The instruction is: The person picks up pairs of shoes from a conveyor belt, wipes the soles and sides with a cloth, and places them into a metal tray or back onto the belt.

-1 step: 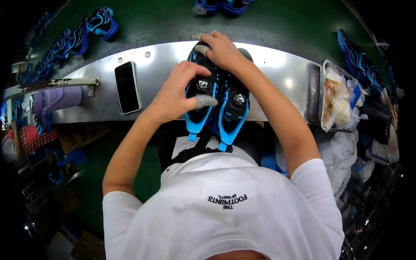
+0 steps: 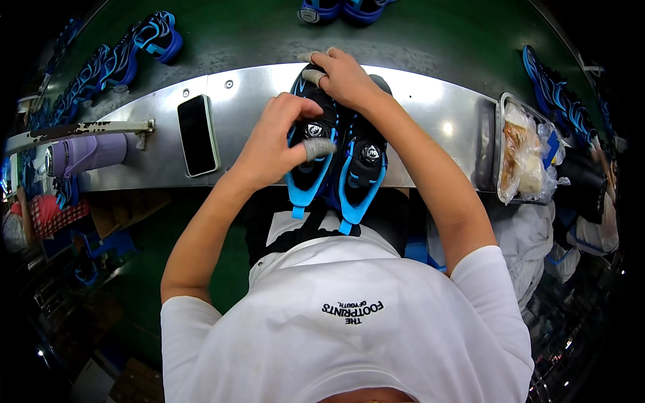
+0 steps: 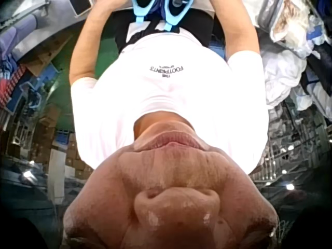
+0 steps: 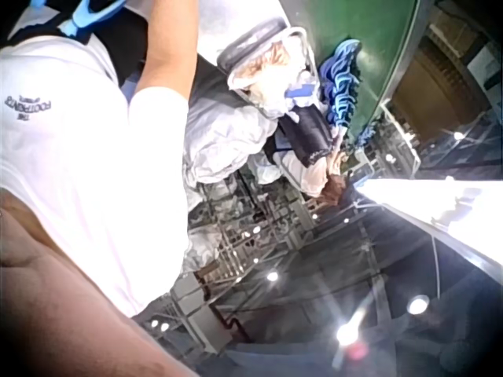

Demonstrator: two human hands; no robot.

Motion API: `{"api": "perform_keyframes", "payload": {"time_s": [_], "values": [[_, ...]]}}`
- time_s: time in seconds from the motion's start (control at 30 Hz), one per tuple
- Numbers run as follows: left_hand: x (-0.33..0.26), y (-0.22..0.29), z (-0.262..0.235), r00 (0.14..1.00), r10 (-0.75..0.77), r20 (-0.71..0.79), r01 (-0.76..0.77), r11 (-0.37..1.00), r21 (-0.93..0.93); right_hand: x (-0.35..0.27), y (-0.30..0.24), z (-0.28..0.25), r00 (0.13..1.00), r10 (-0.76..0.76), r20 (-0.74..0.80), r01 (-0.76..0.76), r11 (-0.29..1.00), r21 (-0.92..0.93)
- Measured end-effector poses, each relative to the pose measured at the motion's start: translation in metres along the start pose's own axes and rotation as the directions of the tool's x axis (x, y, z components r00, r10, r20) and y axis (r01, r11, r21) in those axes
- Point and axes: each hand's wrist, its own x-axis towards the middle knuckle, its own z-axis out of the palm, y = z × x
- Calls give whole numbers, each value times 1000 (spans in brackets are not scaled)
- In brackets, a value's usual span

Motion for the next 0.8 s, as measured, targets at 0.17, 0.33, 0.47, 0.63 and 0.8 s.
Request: {"api": "perform_keyframes", "payload": {"time_s": [0.17,0.33,0.47,0.63,0.8], "values": [[-7,-4,-3,999,-12,46,14,999,-40,1,-1,0,999,32,8,-32,999,15],[-16,4,-4,996,81,-29,-79,995,69,-1,-3,-6,1000,14,-8,-14,999,46],[-56,47,-5,995,86,44,-94,968,234,-13,3,-41,995,38,-89,-35,999,40],[-56,53,46,931,250,264,-360,736,573,-10,8,-61,981,129,-144,-113,987,115],[-18,34,21,960,24,278,-113,944,310,-21,19,-58,978,82,-192,-63,992,106]]}}
